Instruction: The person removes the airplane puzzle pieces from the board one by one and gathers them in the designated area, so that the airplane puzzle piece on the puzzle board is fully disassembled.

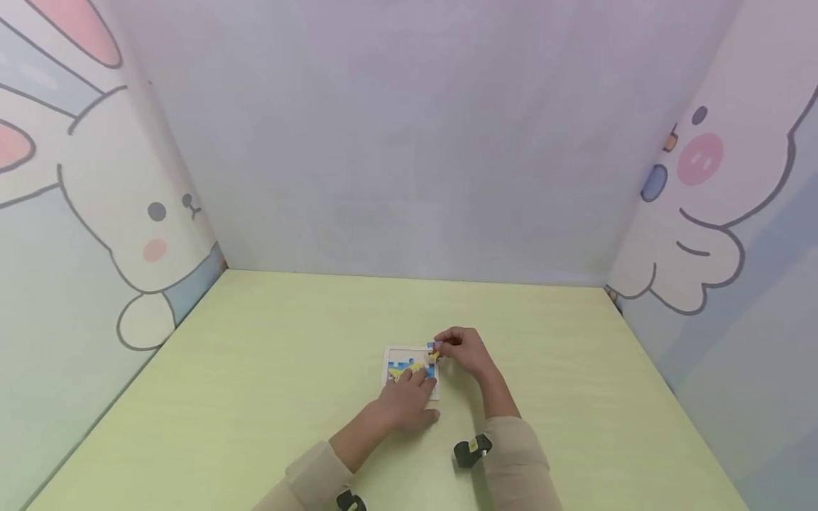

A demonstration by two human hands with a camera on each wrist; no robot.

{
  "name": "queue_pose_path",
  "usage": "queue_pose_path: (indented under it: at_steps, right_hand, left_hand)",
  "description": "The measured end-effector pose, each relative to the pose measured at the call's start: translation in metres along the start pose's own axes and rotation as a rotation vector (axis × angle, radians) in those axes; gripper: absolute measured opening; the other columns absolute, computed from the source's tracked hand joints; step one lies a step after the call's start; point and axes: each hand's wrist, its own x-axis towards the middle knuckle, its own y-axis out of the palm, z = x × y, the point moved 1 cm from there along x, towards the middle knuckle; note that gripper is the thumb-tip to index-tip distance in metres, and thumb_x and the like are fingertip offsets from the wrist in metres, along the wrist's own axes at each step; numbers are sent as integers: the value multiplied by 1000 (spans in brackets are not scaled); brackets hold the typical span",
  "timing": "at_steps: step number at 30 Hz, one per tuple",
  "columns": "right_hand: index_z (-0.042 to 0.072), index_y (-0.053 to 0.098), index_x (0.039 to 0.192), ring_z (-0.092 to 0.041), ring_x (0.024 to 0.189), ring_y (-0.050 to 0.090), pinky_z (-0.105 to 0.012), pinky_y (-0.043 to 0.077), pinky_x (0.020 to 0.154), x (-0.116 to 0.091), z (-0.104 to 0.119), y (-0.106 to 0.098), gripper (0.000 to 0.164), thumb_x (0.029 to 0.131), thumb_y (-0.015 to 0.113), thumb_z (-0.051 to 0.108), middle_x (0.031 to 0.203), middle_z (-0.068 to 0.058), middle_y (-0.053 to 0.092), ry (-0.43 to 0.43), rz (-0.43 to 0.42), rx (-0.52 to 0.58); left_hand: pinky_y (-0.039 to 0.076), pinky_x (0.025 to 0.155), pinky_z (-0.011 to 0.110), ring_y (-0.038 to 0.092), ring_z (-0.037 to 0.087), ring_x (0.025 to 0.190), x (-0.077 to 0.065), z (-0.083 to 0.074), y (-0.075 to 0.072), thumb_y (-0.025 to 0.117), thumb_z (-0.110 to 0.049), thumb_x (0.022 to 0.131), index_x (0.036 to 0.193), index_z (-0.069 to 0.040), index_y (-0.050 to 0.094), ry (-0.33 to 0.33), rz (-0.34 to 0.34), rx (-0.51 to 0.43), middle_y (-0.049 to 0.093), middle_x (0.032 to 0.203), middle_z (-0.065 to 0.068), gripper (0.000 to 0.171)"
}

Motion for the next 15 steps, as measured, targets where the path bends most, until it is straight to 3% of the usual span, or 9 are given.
queue_pose_path:
  at_steps: [7, 15]
  right_hand:
    - [-14, 61, 99, -40, 81, 59, -55, 45, 72, -25, 26, -11, 17, 89, 59, 0, 88, -25, 64, -28, 14, -31]
    - [-5, 65, 97, -26, 77, 59, -45, 48, 70, -21, -4, -27, 15, 89, 62, 7, 85, -11, 66, -17, -16, -73]
  left_hand:
    - [37, 93, 51, 36, 30, 128, -6, 1, 8, 59, -49, 86, 134, -16, 48, 31, -51, -18, 38, 142, 8, 59]
    - [36, 94, 51, 36, 30, 128, -24, 11, 5, 58, -48, 87, 134, -16, 50, 21, -64, -2, 39, 141, 7, 58]
